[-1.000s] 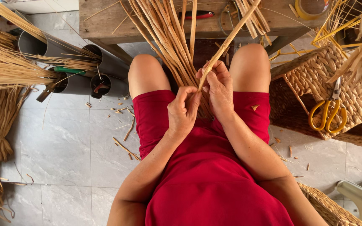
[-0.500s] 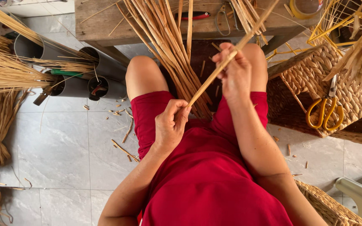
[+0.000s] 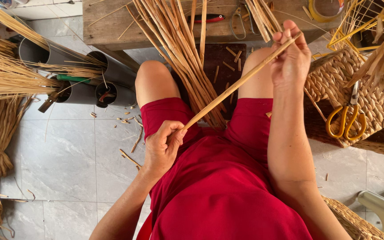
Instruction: The person sits on the floor and splits thin rattan strips by hand, bending and separating them into narrower strands, then gathers the split strips and trims their ends with scissors. Baskets and bundles of processed rattan surround the work area.
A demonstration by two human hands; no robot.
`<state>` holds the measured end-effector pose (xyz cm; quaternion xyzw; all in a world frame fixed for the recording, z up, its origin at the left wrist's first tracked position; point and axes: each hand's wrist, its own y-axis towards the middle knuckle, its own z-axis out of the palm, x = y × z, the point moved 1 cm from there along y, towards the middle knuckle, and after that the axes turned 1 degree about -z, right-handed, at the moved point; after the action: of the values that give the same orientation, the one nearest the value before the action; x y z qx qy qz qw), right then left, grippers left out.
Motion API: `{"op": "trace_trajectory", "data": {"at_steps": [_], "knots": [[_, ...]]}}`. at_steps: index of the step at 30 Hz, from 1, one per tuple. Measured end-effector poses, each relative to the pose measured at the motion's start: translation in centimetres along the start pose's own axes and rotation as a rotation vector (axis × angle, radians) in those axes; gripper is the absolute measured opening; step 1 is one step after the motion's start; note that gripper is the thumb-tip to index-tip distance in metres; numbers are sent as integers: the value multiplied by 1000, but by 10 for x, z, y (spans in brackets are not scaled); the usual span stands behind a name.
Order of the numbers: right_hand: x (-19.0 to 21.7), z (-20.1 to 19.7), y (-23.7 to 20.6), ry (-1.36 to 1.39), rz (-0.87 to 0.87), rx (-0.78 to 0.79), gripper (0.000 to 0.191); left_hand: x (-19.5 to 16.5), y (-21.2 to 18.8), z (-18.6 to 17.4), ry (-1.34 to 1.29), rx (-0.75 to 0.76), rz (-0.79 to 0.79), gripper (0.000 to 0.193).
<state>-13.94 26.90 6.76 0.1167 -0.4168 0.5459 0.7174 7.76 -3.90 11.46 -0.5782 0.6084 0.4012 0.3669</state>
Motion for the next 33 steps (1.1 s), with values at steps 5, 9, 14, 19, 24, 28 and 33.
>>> {"op": "trace_trajectory", "data": {"at_steps": [5,9,14,19,24,28,33], "knots": [[42,-17,12,-24,-176,10,24,7,-3,-37,-81,-100,-25,7],[38,-9,-23,-205,-173,168,20,13,11,-38,-391,-180,-238,13],[-44,14,-115,-501,237,746,35,16,44,14,-719,-199,-258,14],[-75,21,-136,-382,267,692,17,17,51,50,-942,-146,-132,12],[-76,17,-136,-158,198,497,11,27,65,49,-1265,-427,-82,10],[-60,12,-132,-57,34,497,11,31,76,21,-1410,-531,-9,12],[-48,5,-127,-93,-36,499,14,32,74,-3,-1457,-555,25,10]]}}
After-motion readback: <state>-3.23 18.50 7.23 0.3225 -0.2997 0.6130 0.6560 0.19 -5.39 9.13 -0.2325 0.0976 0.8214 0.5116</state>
